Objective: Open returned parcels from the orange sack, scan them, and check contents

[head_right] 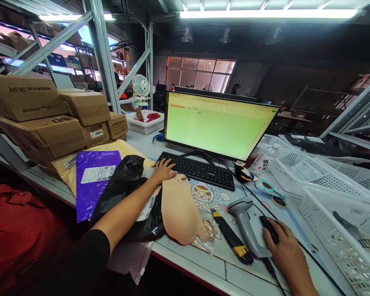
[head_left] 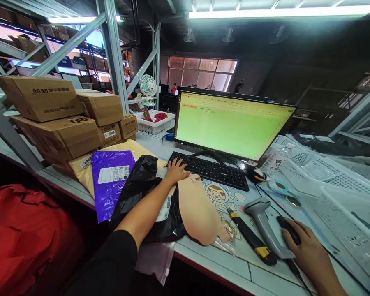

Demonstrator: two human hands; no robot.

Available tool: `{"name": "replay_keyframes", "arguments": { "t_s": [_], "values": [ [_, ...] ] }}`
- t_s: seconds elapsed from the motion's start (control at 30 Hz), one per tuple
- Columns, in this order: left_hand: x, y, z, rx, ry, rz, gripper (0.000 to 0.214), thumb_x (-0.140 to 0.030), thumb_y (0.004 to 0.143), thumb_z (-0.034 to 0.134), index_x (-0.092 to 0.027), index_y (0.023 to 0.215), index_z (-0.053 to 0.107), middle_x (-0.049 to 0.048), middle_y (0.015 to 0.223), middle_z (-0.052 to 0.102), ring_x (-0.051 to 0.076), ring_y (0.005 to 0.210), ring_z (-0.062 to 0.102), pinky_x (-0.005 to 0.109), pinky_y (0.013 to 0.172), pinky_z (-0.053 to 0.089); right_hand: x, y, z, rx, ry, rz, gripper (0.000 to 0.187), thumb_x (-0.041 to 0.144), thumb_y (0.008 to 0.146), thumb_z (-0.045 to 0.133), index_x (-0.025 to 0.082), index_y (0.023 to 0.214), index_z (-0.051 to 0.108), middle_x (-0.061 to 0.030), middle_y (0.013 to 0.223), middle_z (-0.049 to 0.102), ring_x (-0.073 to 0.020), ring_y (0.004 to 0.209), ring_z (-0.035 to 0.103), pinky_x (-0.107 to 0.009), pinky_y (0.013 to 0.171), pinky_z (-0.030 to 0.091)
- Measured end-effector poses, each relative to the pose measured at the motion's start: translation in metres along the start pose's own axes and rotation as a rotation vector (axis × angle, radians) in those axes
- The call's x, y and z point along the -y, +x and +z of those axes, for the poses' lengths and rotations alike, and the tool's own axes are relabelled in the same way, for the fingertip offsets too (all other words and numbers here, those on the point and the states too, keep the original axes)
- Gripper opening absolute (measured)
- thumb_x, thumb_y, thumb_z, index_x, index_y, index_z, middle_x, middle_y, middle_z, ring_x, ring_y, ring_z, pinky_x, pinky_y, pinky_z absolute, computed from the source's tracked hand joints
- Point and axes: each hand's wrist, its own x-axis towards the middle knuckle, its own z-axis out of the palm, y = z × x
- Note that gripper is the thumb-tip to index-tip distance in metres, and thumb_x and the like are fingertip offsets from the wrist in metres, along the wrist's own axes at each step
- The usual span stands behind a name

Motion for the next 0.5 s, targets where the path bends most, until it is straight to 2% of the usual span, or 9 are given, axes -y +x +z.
{"name": "replay_keyframes", "arguments": {
  "t_s": [0.23, 0.5],
  "values": [
    [-0.0019, -0.0011, -0.0024, -0.006, -0.004, -0.015, 0.054, -0.053, 0.1, 0.054, -0.034, 0.151, 0.056, 0.0051, 0.169, 0.038, 0.037, 0.158, 0.027, 0.063, 0.128, 0.021, -0.0054, -0.0003, 0.0065, -0.013, 0.0, -0.024, 0.066, 0.065, 0.089, 0.042, 0.015, 0.119, 0.071, -0.0199, 0.124, 0.066, -0.0382, 0.114, 0.068, -0.057, 0.106, 0.054],
    [-0.0032, -0.0026, -0.0043, -0.008, 0.005, -0.017, 0.054, -0.053, 0.1, 0.053, -0.034, 0.151, 0.056, 0.0054, 0.168, 0.04, 0.036, 0.157, 0.028, 0.061, 0.128, 0.022, -0.0025, -0.0013, 0.0038, 0.0, -0.046, -0.008, 0.063, 0.062, 0.09, 0.042, 0.016, 0.124, 0.069, -0.018, 0.127, 0.066, -0.0359, 0.113, 0.069, -0.054, 0.105, 0.055]
  ]
}}
